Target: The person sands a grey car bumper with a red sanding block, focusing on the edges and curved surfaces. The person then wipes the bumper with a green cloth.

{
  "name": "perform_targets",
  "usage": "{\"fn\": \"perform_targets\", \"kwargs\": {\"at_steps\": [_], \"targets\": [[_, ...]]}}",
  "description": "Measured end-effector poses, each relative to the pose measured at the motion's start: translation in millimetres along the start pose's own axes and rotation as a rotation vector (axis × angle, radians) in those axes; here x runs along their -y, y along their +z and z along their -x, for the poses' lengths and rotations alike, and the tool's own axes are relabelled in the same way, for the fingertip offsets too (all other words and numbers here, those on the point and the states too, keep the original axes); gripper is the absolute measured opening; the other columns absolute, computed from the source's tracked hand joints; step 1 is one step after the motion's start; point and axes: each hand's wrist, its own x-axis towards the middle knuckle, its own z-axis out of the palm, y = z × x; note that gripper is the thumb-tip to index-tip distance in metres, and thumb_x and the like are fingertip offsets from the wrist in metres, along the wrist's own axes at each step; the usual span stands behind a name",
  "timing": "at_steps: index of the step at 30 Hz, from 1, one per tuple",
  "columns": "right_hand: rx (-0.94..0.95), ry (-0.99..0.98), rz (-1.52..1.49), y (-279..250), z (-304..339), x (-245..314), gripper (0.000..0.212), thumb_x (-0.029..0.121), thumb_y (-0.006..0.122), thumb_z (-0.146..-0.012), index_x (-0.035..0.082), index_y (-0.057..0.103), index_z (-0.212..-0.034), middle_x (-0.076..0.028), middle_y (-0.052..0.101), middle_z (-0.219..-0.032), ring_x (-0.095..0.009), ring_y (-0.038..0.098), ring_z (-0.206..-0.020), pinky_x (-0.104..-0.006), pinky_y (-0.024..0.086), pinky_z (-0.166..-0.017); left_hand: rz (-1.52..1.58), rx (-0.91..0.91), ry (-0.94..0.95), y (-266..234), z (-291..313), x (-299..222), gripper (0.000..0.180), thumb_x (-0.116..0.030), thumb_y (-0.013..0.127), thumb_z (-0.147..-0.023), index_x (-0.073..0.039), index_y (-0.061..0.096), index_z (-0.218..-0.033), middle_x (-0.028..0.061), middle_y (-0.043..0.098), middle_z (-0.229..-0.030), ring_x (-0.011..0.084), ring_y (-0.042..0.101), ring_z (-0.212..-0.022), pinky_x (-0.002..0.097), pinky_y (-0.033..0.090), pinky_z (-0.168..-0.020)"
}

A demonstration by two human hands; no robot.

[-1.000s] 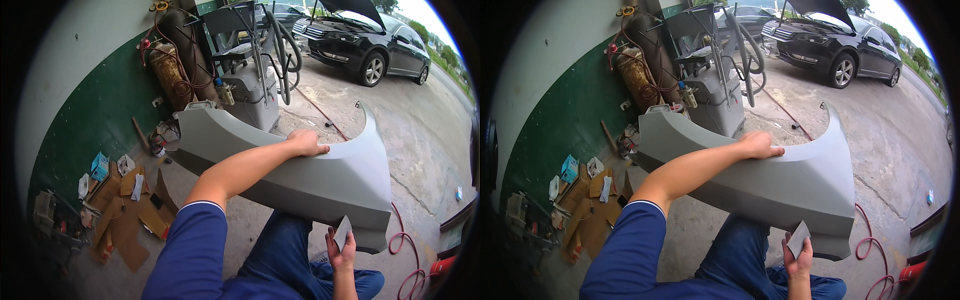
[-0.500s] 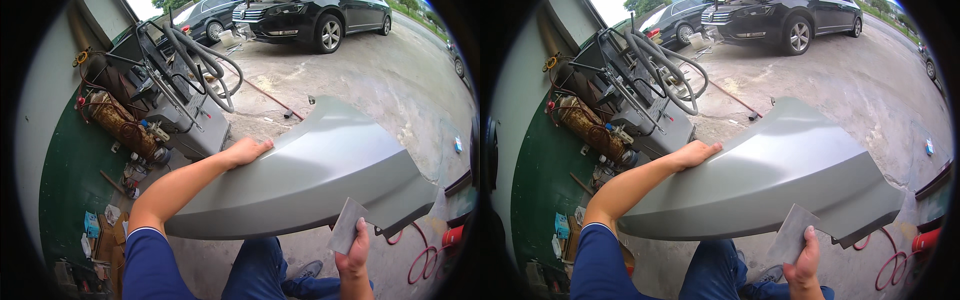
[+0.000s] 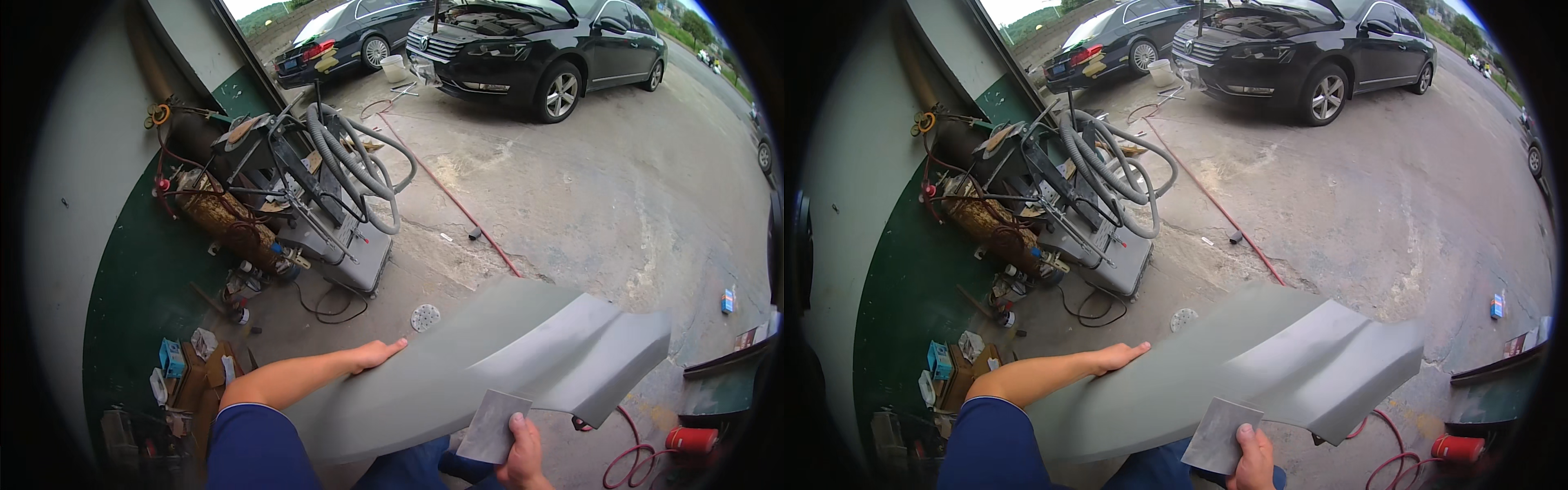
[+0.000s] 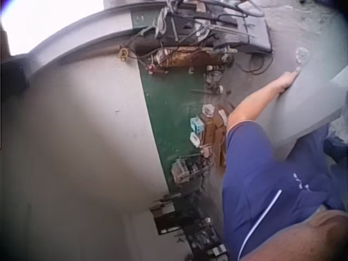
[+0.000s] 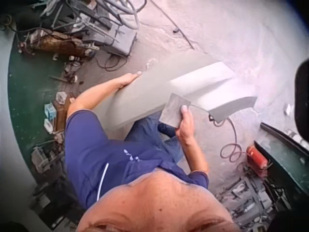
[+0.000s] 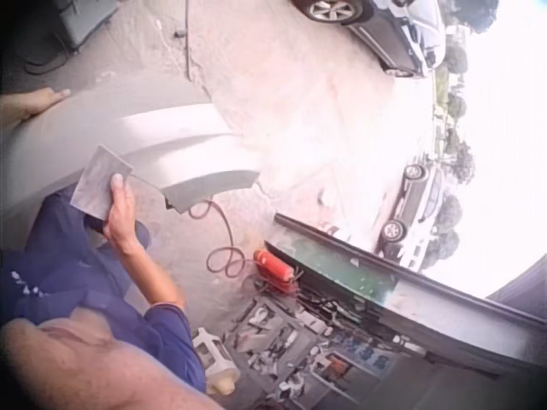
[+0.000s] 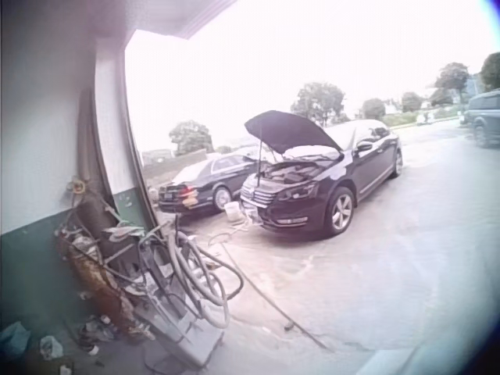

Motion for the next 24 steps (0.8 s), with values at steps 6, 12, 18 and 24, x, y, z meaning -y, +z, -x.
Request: {"fn": "perform_targets", "kwargs": {"at_steps": [6, 12, 18, 24], "targets": [[0.173, 0.296, 0.221, 93, 78, 47, 0.039, 0.028, 0.057, -0.106, -0.004, 0.061, -0.126, -0.014, 0.069, -0.12, -0.024, 0.067, -0.109, -0.0391, 0.053, -0.098, 0.227, -0.002, -0.175, -8, 166, 74, 0.077, -0.069, 0.043, -0.102, -0.002, 0.072, -0.127, 0.0179, 0.069, -0.126, 0.0277, 0.068, -0.112, 0.0416, 0.055, -0.095], [0.487, 0.699, 0.372, 166, 100, 46, 0.043, 0.033, 0.056, -0.108, -0.004, 0.061, -0.13, -0.01, 0.07, -0.122, -0.017, 0.066, -0.11, -0.0336, 0.051, -0.1, 0.58, -0.037, -0.294, 18, 293, 200, 0.076, -0.066, 0.042, -0.104, -0.003, 0.063, -0.138, 0.0164, 0.066, -0.134, 0.0282, 0.068, -0.117, 0.0439, 0.057, -0.096], [0.626, 0.851, 0.588, 200, 96, -8, 0.037, 0.042, 0.061, -0.105, 0.006, 0.069, -0.114, 0.002, 0.068, -0.102, -0.008, 0.06, -0.089, -0.0269, 0.048, -0.079, 0.946, -0.245, -0.418, 61, 396, 267, 0.078, -0.068, 0.043, -0.103, -0.004, 0.056, -0.145, 0.0148, 0.063, -0.14, 0.0284, 0.063, -0.123, 0.0456, 0.054, -0.1], [0.514, 0.493, 0.779, 306, 41, -11, 0.049, 0.047, 0.053, -0.108, 0.001, 0.069, -0.107, 0.002, 0.063, -0.089, -0.009, 0.053, -0.079, -0.0266, 0.043, -0.071, 1.228, -0.458, -0.445, 59, 443, 299, 0.077, -0.068, 0.044, -0.103, -0.005, 0.056, -0.146, 0.0144, 0.062, -0.141, 0.0286, 0.062, -0.124, 0.0458, 0.054, -0.1]]}}
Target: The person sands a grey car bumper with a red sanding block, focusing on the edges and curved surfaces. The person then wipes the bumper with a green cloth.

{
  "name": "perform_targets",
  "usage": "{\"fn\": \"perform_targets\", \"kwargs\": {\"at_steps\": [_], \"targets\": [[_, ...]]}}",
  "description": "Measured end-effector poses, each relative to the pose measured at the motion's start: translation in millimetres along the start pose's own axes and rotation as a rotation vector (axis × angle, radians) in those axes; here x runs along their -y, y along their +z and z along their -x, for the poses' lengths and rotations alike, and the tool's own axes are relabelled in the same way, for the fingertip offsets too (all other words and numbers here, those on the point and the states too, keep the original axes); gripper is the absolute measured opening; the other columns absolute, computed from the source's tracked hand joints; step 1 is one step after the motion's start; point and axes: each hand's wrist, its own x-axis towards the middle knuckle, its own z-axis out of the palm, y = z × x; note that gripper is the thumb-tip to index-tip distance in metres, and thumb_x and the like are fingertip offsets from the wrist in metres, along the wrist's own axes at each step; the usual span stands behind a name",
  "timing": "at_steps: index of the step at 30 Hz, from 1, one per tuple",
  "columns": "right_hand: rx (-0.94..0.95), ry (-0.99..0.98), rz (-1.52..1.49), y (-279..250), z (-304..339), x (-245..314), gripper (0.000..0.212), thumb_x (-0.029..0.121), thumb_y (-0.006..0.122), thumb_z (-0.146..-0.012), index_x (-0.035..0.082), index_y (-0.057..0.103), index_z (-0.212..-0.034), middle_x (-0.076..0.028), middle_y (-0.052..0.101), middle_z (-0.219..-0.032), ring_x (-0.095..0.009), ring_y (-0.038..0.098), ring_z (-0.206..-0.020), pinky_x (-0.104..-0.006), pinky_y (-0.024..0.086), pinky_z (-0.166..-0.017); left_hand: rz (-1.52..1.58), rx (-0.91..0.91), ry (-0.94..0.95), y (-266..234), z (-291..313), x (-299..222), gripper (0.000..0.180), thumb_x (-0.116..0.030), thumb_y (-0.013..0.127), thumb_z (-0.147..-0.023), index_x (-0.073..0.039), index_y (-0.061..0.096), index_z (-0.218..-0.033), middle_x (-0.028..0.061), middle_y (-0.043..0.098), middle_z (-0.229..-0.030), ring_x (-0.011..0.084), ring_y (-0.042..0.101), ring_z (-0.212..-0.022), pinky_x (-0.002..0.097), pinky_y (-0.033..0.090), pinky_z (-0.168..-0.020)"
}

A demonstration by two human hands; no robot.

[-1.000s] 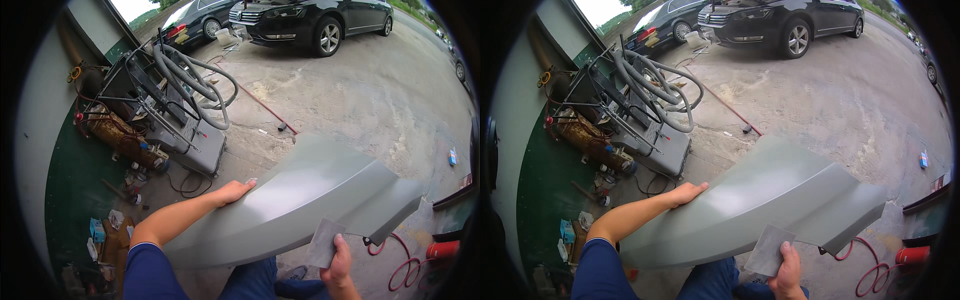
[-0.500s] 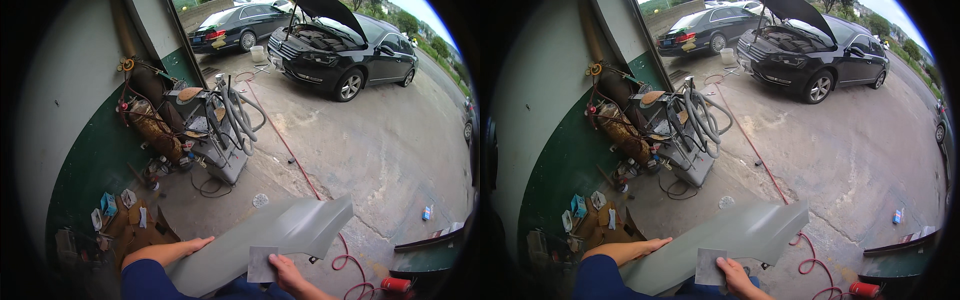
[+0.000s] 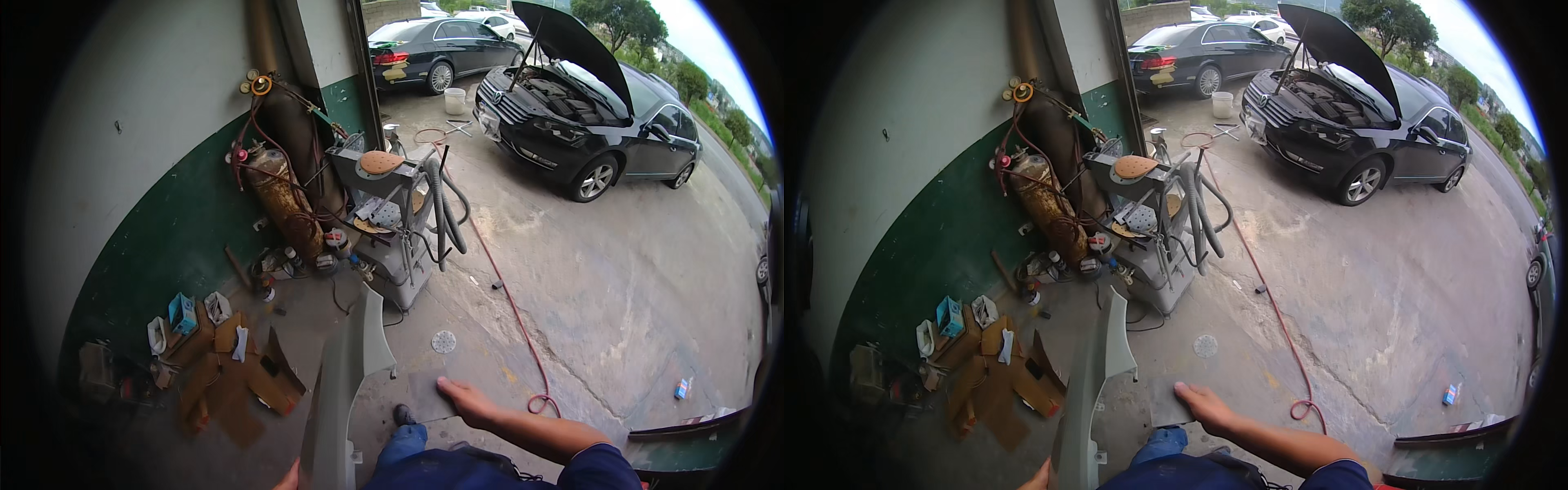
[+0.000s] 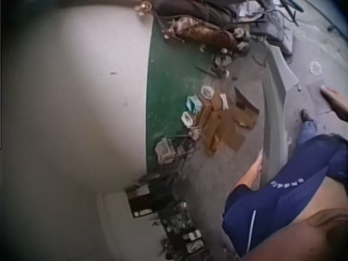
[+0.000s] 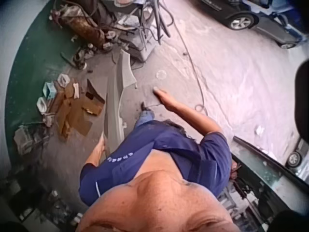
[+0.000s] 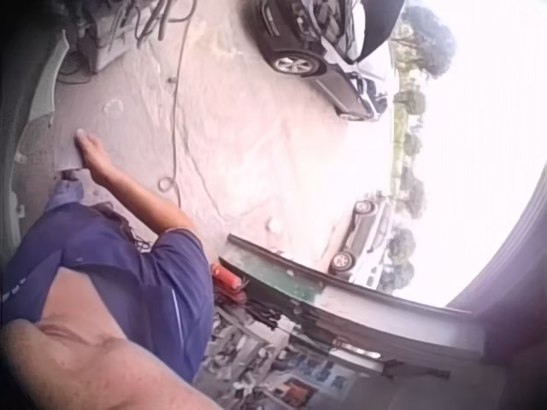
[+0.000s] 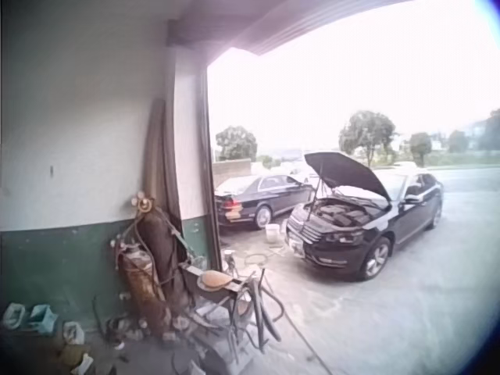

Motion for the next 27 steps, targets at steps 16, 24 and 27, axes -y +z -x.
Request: {"fn": "perform_targets", "kwargs": {"at_steps": [16, 24, 27], "targets": [[-0.513, -0.788, 0.657, 19, -343, 381, 0.04, 0.025, 0.073, -0.088, -0.005, 0.066, -0.114, -0.017, 0.074, -0.098, -0.025, 0.072, -0.088, -0.0361, 0.056, -0.08, 0.197, 0.056, 0.184, 41, -28, -141, 0.077, -0.068, 0.044, -0.102, -0.005, 0.054, -0.147, 0.0142, 0.061, -0.143, 0.0288, 0.061, -0.126, 0.0456, 0.053, -0.102], [-0.511, -0.769, 0.939, 8, -493, 473, 0.062, 0.028, 0.074, -0.083, -0.001, 0.056, -0.135, -0.024, 0.072, -0.115, -0.038, 0.07, -0.109, -0.0432, 0.053, -0.097, 0.334, 0.011, 0.205, 117, -25, -217, 0.078, -0.068, 0.045, -0.102, -0.005, 0.054, -0.147, 0.014, 0.06, -0.144, 0.0289, 0.06, -0.127, 0.0455, 0.052, -0.103], [-0.489, -0.719, 1.136, 14, -518, 479, 0.06, 0.03, 0.071, -0.085, 0.001, 0.056, -0.135, -0.026, 0.071, -0.117, -0.042, 0.067, -0.114, -0.0464, 0.052, -0.1, 0.37, -0.018, 0.195, 152, -20, -248, 0.078, -0.068, 0.045, -0.102, -0.005, 0.053, -0.148, 0.014, 0.06, -0.144, 0.029, 0.06, -0.128, 0.0455, 0.052, -0.103]]}}
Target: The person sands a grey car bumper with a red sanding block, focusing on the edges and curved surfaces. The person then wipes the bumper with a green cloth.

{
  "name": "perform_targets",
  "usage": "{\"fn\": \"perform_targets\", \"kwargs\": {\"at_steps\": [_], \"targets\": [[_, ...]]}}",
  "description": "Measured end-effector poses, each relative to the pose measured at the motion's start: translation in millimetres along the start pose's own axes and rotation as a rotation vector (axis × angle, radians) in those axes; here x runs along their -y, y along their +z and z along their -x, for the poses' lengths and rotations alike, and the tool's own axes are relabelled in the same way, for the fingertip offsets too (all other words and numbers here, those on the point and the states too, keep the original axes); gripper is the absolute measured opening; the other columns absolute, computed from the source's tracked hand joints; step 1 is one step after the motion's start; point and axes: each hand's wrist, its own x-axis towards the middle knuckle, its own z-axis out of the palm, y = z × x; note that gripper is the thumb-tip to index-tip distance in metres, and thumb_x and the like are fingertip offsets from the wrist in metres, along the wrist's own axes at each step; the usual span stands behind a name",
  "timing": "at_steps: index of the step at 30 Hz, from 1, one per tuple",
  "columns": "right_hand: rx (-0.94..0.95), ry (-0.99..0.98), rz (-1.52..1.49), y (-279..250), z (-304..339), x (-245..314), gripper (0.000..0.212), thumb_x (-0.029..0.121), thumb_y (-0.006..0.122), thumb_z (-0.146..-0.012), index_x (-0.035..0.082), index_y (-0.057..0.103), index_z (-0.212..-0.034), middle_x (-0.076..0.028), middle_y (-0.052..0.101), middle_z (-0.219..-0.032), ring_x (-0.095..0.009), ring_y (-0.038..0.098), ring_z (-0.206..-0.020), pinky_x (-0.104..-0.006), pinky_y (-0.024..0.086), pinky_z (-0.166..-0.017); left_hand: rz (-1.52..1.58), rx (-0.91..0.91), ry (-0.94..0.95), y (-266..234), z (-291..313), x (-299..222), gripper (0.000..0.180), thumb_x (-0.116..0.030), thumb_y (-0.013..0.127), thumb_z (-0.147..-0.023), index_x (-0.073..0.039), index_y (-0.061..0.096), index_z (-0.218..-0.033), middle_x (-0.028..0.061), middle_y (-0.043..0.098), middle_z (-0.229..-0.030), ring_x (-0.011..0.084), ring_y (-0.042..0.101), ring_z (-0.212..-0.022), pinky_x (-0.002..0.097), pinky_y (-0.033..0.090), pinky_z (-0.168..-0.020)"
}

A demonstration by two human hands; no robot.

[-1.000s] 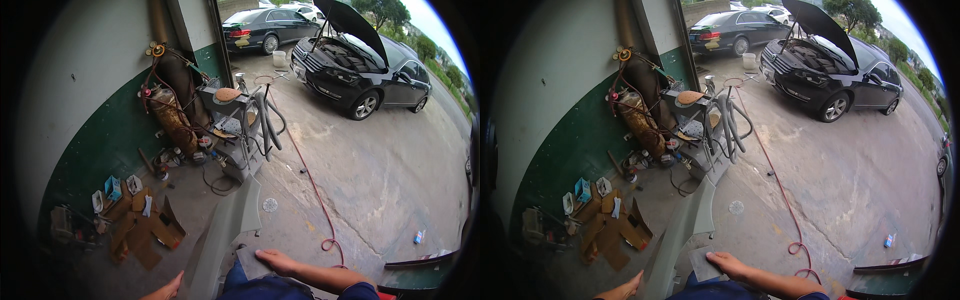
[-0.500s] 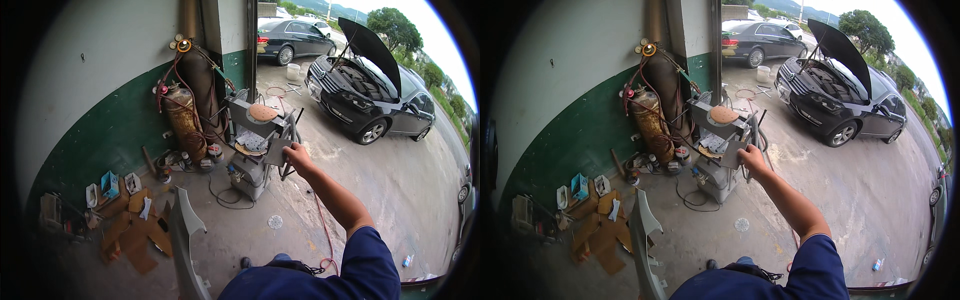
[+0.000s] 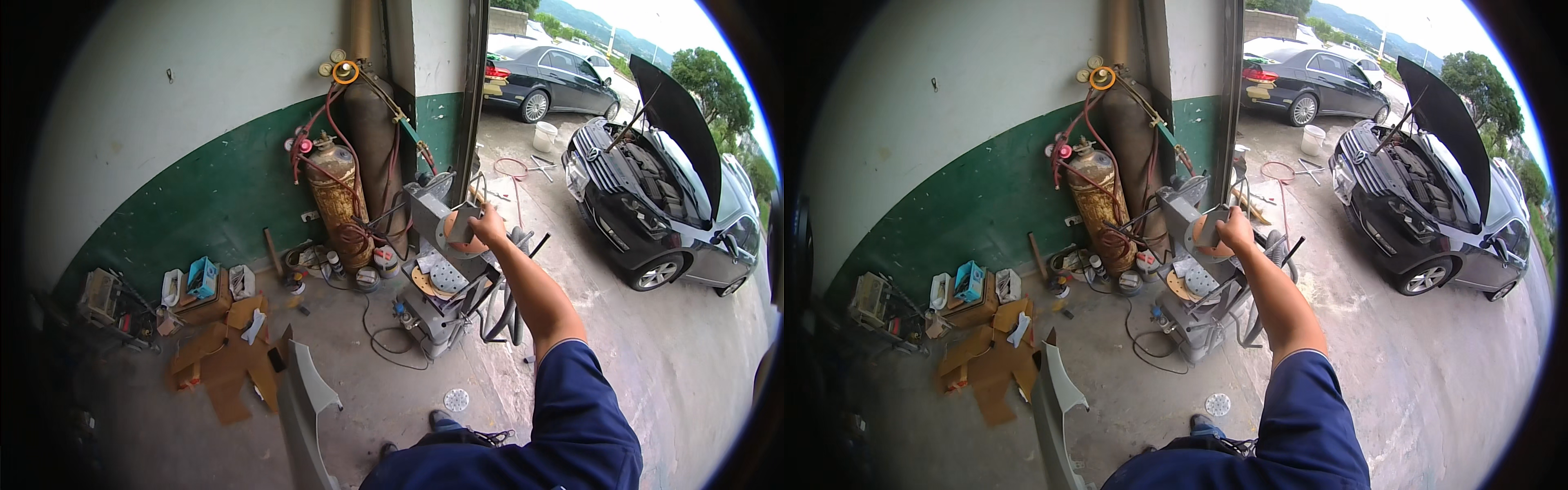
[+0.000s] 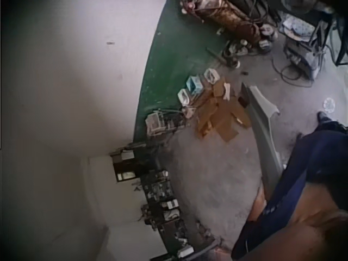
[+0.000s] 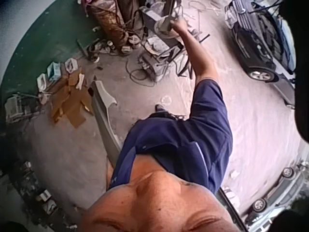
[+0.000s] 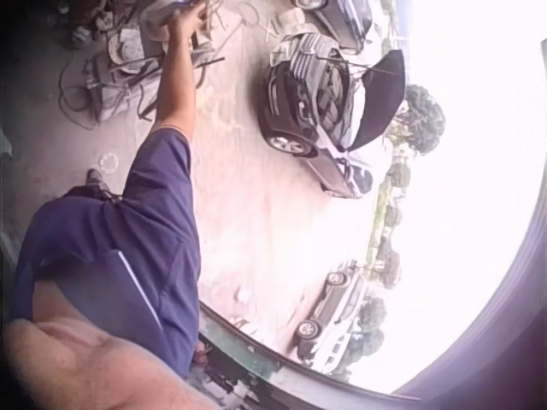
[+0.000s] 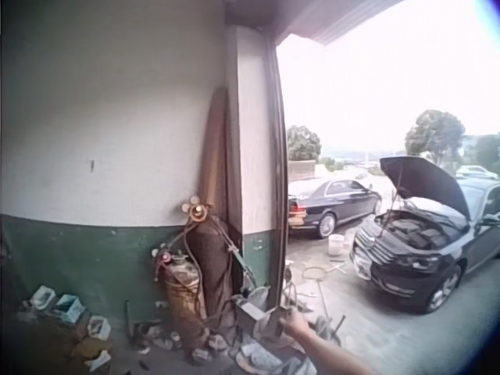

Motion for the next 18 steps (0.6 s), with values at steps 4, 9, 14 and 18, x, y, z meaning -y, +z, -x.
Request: {"fn": "perform_targets", "kwargs": {"at_steps": [4, 9, 14, 18], "targets": [[0.16, -0.086, 0.265, -6, -6, 2, 0.05, 0.038, 0.067, -0.085, 0.002, 0.061, -0.12, -0.025, 0.073, -0.111, -0.041, 0.071, -0.107, -0.0503, 0.056, -0.093, 0.017, -0.018, -0.004, 53, 2, -16, 0.078, -0.068, 0.045, -0.102, -0.005, 0.053, -0.148, 0.0139, 0.059, -0.144, 0.029, 0.059, -0.128, 0.0454, 0.052, -0.103], [0.128, -0.19, 0.181, -28, -5, -12, 0.049, 0.041, 0.065, -0.089, -0.002, 0.063, -0.112, -0.026, 0.072, -0.105, -0.042, 0.07, -0.101, -0.0512, 0.056, -0.089, -0.015, 0.009, 0.013, 121, 1, -30, 0.078, -0.068, 0.045, -0.102, -0.005, 0.053, -0.148, 0.0138, 0.059, -0.145, 0.0291, 0.059, -0.129, 0.0454, 0.051, -0.104], [-0.071, -0.335, -0.328, -71, 50, -18, 0.023, 0.021, 0.062, -0.097, -0.001, 0.071, -0.097, -0.022, 0.07, -0.081, -0.033, 0.071, -0.076, -0.0392, 0.055, -0.073, -0.055, 0.035, 0.035, 176, 12, -21, 0.078, -0.068, 0.045, -0.102, -0.006, 0.052, -0.149, 0.0138, 0.059, -0.145, 0.0292, 0.058, -0.129, 0.0453, 0.051, -0.104], [-0.042, -0.427, -0.534, -120, 113, -68, 0.019, 0.016, 0.062, -0.1, -0.002, 0.068, -0.097, -0.017, 0.067, -0.079, -0.025, 0.066, -0.072, -0.0364, 0.052, -0.068, -0.07, 0.041, 0.054, 208, 31, 11, 0.078, -0.068, 0.046, -0.102, -0.006, 0.052, -0.149, 0.0137, 0.058, -0.146, 0.0292, 0.058, -0.13, 0.0452, 0.051, -0.105]]}}
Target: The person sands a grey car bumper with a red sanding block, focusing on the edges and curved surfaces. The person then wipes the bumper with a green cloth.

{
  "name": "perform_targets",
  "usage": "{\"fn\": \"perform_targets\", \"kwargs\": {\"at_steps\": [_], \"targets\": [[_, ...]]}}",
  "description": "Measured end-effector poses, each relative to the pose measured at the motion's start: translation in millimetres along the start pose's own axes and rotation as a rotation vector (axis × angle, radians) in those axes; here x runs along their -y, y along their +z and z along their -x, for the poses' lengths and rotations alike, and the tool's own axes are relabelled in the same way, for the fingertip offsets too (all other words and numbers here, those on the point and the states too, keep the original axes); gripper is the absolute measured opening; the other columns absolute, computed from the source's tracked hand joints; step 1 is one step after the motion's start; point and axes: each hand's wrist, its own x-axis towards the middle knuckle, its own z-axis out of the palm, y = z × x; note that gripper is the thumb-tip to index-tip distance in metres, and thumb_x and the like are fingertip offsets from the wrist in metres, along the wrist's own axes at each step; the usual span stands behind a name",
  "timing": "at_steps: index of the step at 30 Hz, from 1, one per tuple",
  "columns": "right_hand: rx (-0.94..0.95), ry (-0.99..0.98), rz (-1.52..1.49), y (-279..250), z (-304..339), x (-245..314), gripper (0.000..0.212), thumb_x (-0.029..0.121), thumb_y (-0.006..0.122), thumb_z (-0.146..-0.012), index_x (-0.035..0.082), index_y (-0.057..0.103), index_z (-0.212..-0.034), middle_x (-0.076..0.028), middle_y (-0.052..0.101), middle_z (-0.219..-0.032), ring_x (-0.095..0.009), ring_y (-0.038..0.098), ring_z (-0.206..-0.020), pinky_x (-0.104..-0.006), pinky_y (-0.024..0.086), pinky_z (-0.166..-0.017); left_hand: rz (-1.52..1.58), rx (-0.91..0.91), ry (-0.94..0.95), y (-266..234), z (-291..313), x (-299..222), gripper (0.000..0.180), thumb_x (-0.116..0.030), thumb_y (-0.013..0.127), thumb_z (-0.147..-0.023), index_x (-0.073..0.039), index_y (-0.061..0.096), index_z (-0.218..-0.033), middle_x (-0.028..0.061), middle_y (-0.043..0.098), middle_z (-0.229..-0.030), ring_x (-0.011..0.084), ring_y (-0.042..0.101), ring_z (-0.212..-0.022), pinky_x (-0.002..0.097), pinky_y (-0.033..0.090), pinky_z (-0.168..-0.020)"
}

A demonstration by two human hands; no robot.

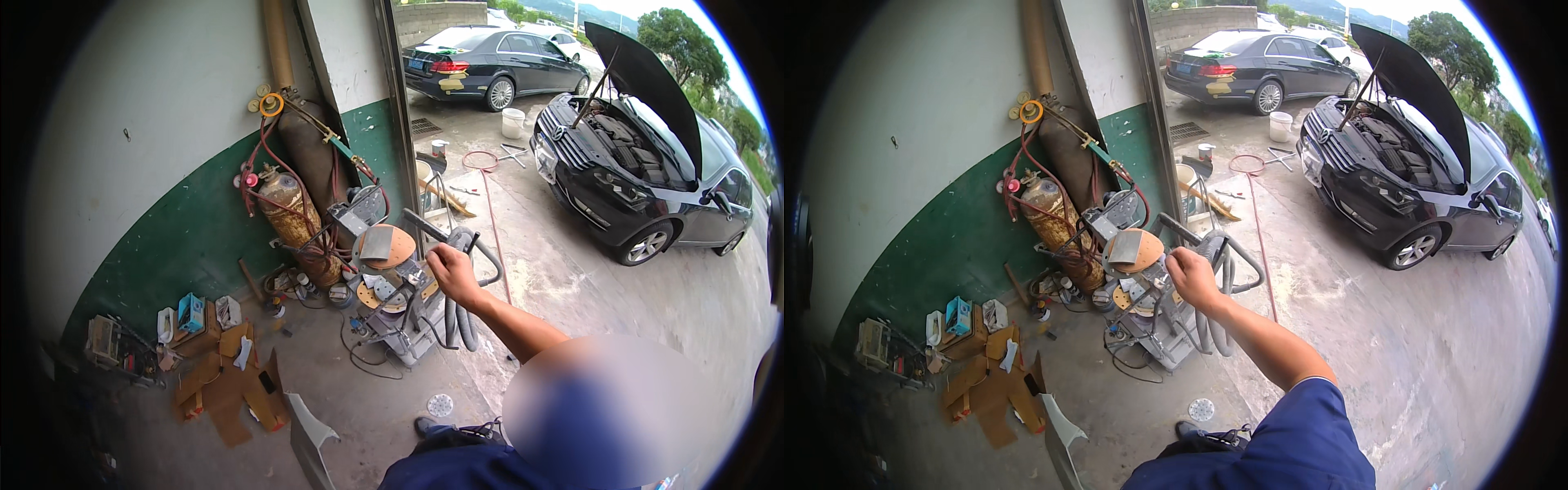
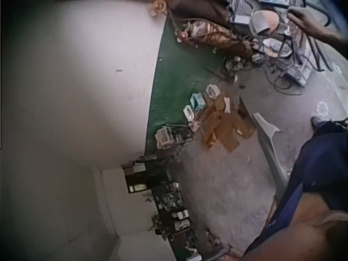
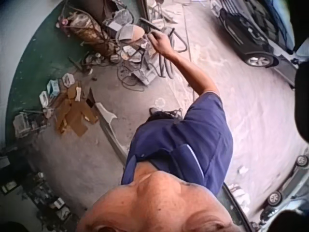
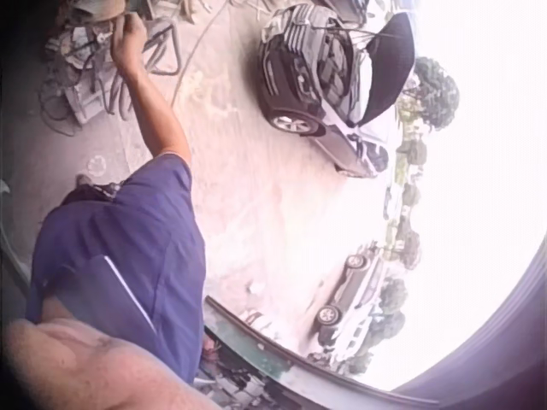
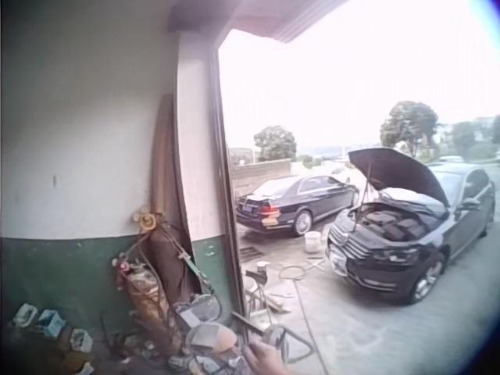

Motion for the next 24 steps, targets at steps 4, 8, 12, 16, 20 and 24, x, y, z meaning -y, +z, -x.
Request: {"fn": "perform_targets", "kwargs": {"at_steps": [4, 8, 12, 16, 20, 24], "targets": [[-0.043, 0.143, 0.021, -84, 88, -13, 0.02, 0.018, 0.062, -0.101, -0.002, 0.066, -0.098, -0.014, 0.063, -0.075, -0.02, 0.062, -0.069, -0.0351, 0.049, -0.066, -0.004, -0.002, 0.001, 29, 31, 60, 0.078, -0.067, 0.046, -0.102, -0.006, 0.052, -0.149, 0.0136, 0.058, -0.146, 0.0293, 0.058, -0.13, 0.0452, 0.05, -0.105], [-0.13, 0.363, 0.059, -181, 197, -45, 0.027, 0.022, 0.059, -0.103, -0.002, 0.066, -0.093, -0.004, 0.059, -0.069, -0.011, 0.053, -0.066, -0.0317, 0.045, -0.062, -0.01, 0.001, -0.034, 49, 73, 150, 0.078, -0.067, 0.046, -0.102, -0.006, 0.051, -0.15, 0.0136, 0.058, -0.147, 0.0294, 0.057, -0.131, 0.0451, 0.05, -0.106], [-0.178, 0.587, 0.086, -269, 302, -76, 0.027, 0.022, 0.059, -0.101, -0.001, 0.067, -0.091, -0.004, 0.062, -0.069, -0.012, 0.056, -0.066, -0.032, 0.047, -0.062, -0.004, -0.01, -0.073, 62, 122, 231, 0.078, -0.067, 0.046, -0.102, -0.006, 0.051, -0.15, 0.0135, 0.057, -0.147, 0.0294, 0.057, -0.131, 0.0451, 0.05, -0.106], [-0.177, 0.675, 0.169, -345, 375, -73, 0.03, 0.026, 0.06, -0.098, -0.002, 0.068, -0.089, -0.007, 0.066, -0.071, -0.015, 0.06, -0.066, -0.0346, 0.049, -0.063, -0.02, -0.014, -0.132, 66, 172, 302, 0.078, -0.067, 0.046, -0.102, -0.006, 0.051, -0.15, 0.0134, 0.057, -0.147, 0.0295, 0.056, -0.132, 0.045, 0.05, -0.106], [-0.025, 0.722, 0.288, -387, 406, -56, 0.032, 0.028, 0.061, -0.094, -0.002, 0.071, -0.096, -0.017, 0.073, -0.083, -0.028, 0.069, -0.076, -0.0406, 0.053, -0.072, -0.071, -0.019, -0.177, 69, 212, 346, 0.079, -0.067, 0.047, -0.102, -0.006, 0.05, -0.151, 0.0134, 0.057, -0.148, 0.0296, 0.056, -0.132, 0.045, 0.049, -0.107], [0.5, 0.628, 0.26, -397, 444, -38, 0.03, 0.027, 0.062, -0.091, 0.002, 0.074, -0.103, -0.019, 0.075, -0.096, -0.037, 0.072, -0.091, -0.0445, 0.056, -0.082, -0.145, -0.004, -0.192, 89, 225, 357, 0.079, -0.067, 0.047, -0.101, -0.006, 0.05, -0.151, 0.0133, 0.057, -0.148, 0.0296, 0.056, -0.132, 0.0449, 0.049, -0.107]]}}
